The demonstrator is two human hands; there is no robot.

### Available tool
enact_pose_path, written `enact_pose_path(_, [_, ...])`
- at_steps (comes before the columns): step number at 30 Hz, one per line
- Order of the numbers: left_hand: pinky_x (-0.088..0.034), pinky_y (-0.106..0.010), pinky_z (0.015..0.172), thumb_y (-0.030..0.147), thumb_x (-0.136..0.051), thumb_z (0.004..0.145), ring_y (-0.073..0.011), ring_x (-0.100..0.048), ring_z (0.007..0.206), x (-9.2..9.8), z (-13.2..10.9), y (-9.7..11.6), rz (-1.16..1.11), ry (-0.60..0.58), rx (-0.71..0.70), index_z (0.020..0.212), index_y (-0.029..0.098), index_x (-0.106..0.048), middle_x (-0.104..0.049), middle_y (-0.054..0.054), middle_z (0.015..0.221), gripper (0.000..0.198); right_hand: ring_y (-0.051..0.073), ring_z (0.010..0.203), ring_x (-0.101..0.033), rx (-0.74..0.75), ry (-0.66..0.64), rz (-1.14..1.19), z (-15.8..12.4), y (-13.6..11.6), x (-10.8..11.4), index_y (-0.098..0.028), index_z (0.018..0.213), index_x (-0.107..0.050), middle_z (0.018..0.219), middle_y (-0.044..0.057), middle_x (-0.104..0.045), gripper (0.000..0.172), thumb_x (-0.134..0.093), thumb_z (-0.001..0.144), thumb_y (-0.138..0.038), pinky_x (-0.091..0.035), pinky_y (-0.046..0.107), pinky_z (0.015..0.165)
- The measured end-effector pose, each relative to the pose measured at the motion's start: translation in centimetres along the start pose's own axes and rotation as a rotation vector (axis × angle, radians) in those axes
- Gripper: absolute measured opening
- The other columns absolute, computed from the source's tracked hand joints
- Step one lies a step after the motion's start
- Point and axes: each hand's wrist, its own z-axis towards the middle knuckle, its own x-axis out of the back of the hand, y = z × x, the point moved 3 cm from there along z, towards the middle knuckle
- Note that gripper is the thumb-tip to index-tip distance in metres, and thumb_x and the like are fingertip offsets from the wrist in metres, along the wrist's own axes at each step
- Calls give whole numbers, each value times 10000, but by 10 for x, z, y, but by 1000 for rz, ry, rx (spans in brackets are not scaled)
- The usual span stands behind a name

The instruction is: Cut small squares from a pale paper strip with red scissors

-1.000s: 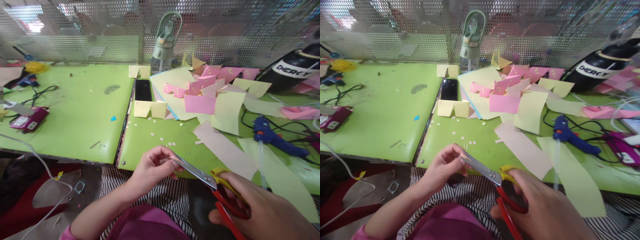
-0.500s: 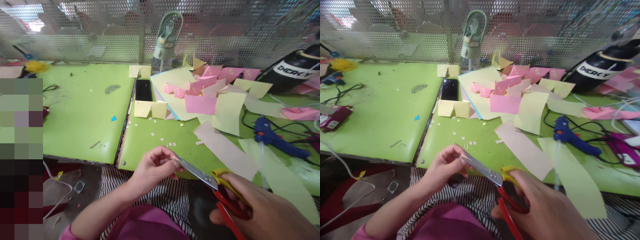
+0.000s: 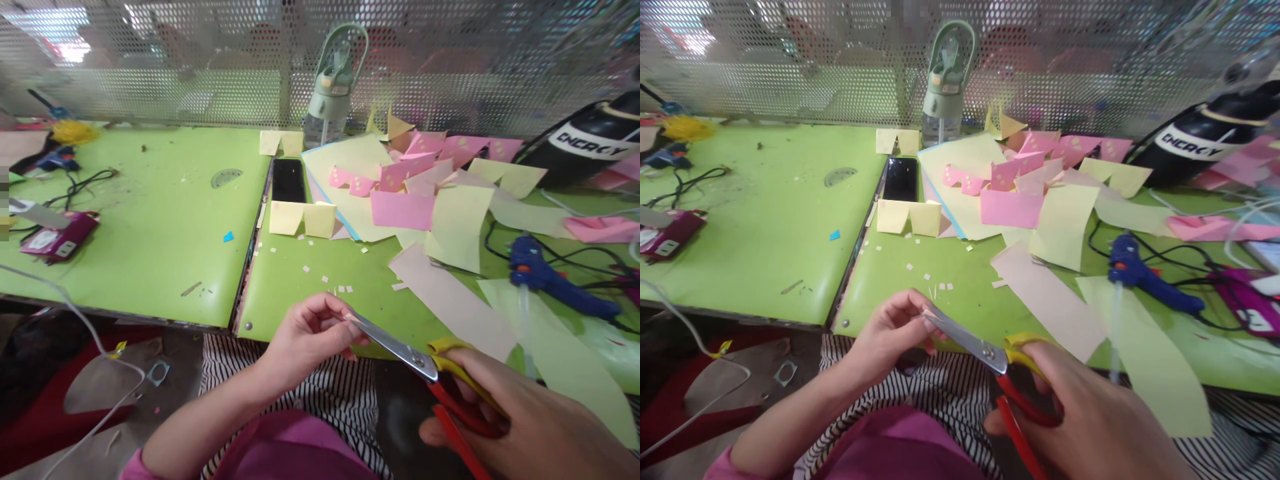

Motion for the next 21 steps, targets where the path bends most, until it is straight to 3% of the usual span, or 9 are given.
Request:
enact_pose_path(4, [-556,-152,573,204,-755,791,-93,-694,693,0,-1,0,29,7,14,806,152,-629,-706,6,711,137,197,361,-565,65,1,18,0,0,-2,-293,753,-544,499,-57,-631,347,-755,604,-525,-346,283,346])
enact_pose_path(9, [-553,-178,564,247,-765,779,-107,-688,676,1,-1,0,70,33,24,800,153,-621,-698,-1,710,174,202,373,-561,-19,61,32,-3,-4,1,-301,745,-552,496,-63,-616,350,-749,588,-545,-350,303,374])
enact_pose_path(13, [-548,-172,572,247,-768,779,-116,-698,717,0,-2,0,80,32,33,799,153,-618,-700,-3,708,179,200,348,-540,-3,-7,41,-2,-1,-1,-313,752,-573,488,-69,-614,327,-765,576,-511,-338,305,350])
enact_pose_path(16, [-543,-156,572,234,-765,787,-100,-693,710,-2,-3,0,60,25,35,798,151,-617,-704,0,709,169,210,373,-556,-42,22,54,-1,-1,2,-316,749,-574,518,-62,-638,296,-754,590,-488,-351,312,372])
enact_pose_path(21, [-541,-152,561,237,-771,786,-99,-693,703,-1,-2,4,29,56,81,790,134,-629,-720,-25,762,176,177,414,-561,-125,68,250,-7,-11,1,-302,767,-584,504,-60,-620,184,-638,592,-293,-396,295,431])
